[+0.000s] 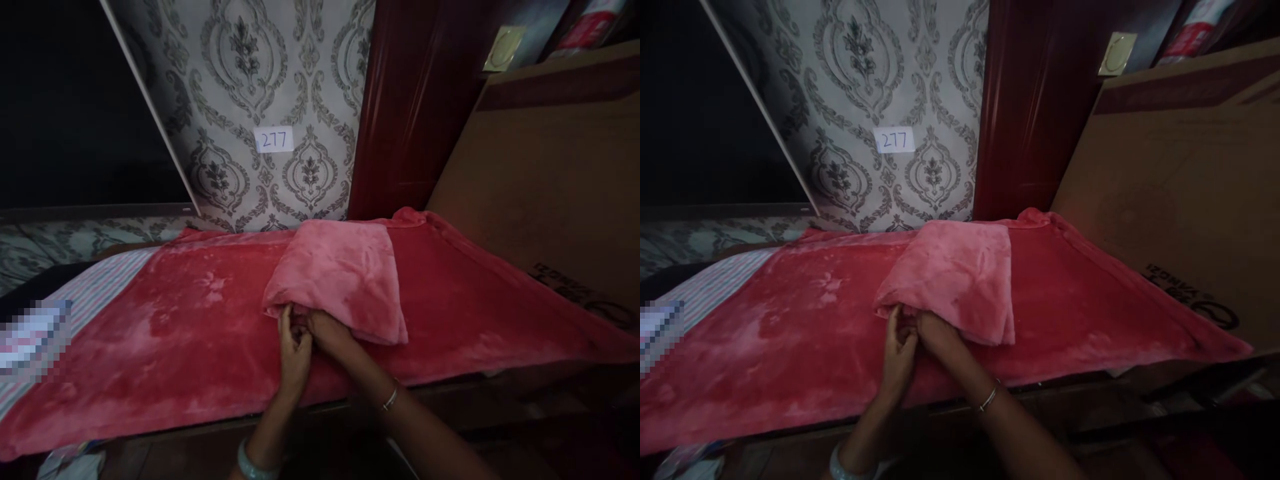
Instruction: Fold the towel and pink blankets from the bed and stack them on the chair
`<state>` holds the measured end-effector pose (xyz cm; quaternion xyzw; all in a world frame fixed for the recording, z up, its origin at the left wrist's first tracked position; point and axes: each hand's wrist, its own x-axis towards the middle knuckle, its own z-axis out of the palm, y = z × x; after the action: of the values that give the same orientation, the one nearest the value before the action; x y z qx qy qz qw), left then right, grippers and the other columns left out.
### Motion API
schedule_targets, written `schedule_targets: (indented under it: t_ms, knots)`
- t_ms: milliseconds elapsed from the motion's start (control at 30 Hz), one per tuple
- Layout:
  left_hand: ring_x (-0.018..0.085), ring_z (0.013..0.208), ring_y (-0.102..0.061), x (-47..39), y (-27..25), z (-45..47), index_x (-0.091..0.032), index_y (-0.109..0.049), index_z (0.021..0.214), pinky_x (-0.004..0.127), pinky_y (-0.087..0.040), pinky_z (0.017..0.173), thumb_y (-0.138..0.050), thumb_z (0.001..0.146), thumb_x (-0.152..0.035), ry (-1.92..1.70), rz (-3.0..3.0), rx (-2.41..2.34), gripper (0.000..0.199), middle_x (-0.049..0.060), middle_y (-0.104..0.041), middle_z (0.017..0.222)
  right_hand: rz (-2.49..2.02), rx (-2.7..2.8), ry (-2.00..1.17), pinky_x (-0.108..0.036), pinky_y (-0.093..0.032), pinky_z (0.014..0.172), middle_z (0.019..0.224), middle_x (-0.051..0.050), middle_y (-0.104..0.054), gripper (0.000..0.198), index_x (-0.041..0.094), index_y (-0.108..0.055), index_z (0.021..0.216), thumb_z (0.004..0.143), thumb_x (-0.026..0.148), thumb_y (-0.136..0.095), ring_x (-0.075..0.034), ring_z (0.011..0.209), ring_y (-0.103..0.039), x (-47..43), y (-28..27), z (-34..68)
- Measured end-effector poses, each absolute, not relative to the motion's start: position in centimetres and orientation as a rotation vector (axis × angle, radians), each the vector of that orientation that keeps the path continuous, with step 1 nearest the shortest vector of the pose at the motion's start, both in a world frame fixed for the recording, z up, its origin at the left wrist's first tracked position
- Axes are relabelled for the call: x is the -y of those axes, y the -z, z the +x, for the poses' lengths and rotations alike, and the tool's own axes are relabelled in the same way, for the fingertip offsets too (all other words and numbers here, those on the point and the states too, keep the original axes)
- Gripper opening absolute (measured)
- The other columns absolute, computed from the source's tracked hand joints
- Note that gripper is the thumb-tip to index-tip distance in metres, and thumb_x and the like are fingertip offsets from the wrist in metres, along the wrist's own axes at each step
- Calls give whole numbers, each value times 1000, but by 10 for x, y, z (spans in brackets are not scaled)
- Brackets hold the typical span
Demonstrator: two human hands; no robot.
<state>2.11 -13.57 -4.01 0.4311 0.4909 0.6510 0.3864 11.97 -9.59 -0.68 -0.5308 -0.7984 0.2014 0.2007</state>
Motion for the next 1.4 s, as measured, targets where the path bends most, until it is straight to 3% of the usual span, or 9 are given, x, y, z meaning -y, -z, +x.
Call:
schedule_targets:
  t_ms: [200,400,700,800,1000,1100,1200,1300,1400]
  knots:
    - [16,87,-59,136,39,22,-24,-57,125,30,-53,78,-59,73,-26,-1727,1246,-1263,52,9,-54,124,-1298,2171,-780,-31,-48,96,118,-12,-72,38,15,-69,115,102,26,-35,-21,105,-67,106,-13,143]
    - [13,74,-58,141,28,21,-24,-55,117,26,-51,70,-63,74,-27,-1679,1092,-1226,44,4,-61,105,-1372,2181,-553,-31,-48,94,112,-13,-72,39,14,-67,111,102,18,-29,-20,101,-66,107,-1,136]
    - [17,85,-58,142,30,19,-23,-56,99,29,-50,79,-67,75,-33,-1753,1105,-1297,28,3,-59,93,-1558,2274,-496,-31,-47,97,115,-12,-71,34,15,-66,113,99,12,-35,-20,106,-66,105,6,121]
    - [19,91,-58,147,32,19,-23,-57,98,31,-49,84,-63,82,-36,-1834,1220,-1337,21,4,-58,96,-1568,2215,-487,-33,-48,96,117,-13,-71,36,14,-67,115,101,14,-34,-21,107,-66,116,6,128]
    - [26,109,-57,149,21,16,-21,-62,109,44,-46,98,-57,87,-28,-1988,1877,-1574,24,9,-61,112,-1557,2147,-333,-38,-44,106,145,-13,-55,52,18,-49,147,94,14,-48,-24,129,-54,145,6,140]
    - [32,127,-50,138,6,12,-21,-62,125,54,-33,112,-55,85,-17,-1730,2317,-1743,41,13,-61,130,-1573,2153,-303,-40,-45,104,145,-12,-56,51,21,-47,149,97,19,-48,-26,126,-57,149,4,143]
    - [34,128,-50,121,-7,7,-22,-64,126,63,-23,115,-52,84,-12,-1370,2556,-1759,45,12,-65,130,-1565,2173,-310,-41,-45,103,143,-10,-58,48,23,-50,147,99,21,-47,-25,125,-57,147,4,142]
    - [31,117,-57,108,-8,2,-23,-71,110,61,-29,113,-49,87,-12,-1295,2686,-1588,34,10,-71,117,-1599,2194,-328,-40,-45,103,144,-11,-56,48,21,-51,145,98,22,-50,-25,125,-57,144,5,140]
    - [25,109,-62,103,2,-2,-21,-72,103,49,-44,104,-44,91,-10,-1442,2753,-1312,33,10,-73,108,-1628,2215,-355,-41,-45,100,140,-11,-60,47,21,-53,143,96,22,-52,-27,121,-59,145,4,139]
